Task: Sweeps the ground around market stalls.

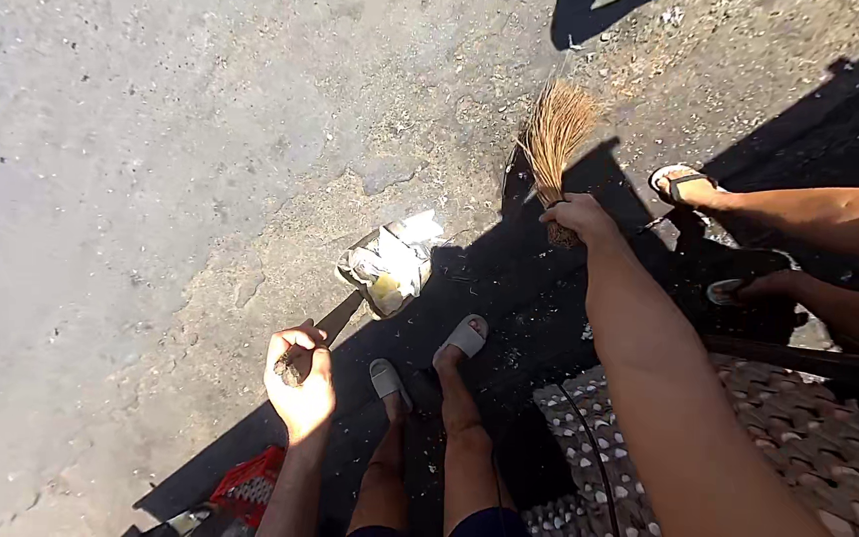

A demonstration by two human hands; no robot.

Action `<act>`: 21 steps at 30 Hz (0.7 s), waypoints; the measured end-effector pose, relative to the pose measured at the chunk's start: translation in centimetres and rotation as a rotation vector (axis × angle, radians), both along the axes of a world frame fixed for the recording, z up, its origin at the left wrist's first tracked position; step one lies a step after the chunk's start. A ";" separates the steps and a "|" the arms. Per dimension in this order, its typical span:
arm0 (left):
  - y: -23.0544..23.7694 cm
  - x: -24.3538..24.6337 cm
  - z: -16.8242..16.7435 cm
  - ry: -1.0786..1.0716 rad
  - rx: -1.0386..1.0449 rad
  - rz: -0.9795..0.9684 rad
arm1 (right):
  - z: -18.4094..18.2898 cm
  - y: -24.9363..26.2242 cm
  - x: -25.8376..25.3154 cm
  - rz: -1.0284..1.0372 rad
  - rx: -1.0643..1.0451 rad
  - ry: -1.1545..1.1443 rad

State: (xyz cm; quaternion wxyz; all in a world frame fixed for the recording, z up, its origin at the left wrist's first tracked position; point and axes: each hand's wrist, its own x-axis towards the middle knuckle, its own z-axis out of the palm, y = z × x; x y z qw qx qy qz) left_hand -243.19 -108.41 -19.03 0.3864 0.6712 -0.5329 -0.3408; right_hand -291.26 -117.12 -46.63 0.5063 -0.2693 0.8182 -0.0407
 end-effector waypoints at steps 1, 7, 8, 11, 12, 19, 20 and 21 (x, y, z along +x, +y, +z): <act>0.3 -0.2 -0.1 -0.001 -0.008 -0.006 | -0.8 0.7 4.3 0.148 0.044 -0.050; 0.8 0.8 0.3 0.050 0.009 -0.015 | 9.3 13.6 11.0 0.517 0.202 -0.216; 0.5 1.2 0.5 0.063 0.009 -0.011 | 12.7 15.1 9.0 0.464 0.217 -0.229; 0.1 2.5 0.8 0.078 0.020 -0.014 | 20.7 18.3 3.8 0.166 0.220 -0.232; 0.2 2.9 0.8 0.062 0.041 -0.012 | 21.6 19.2 3.1 0.065 0.215 -0.194; 2.4 3.7 0.9 -0.092 0.253 -0.131 | 8.0 18.4 17.4 -0.380 0.151 -0.004; 2.6 3.9 1.0 -0.095 0.255 -0.178 | 6.9 17.6 22.3 -0.304 0.184 -0.082; 2.8 4.1 1.2 -0.114 0.237 -0.224 | 6.5 17.3 27.4 -0.212 0.200 -0.144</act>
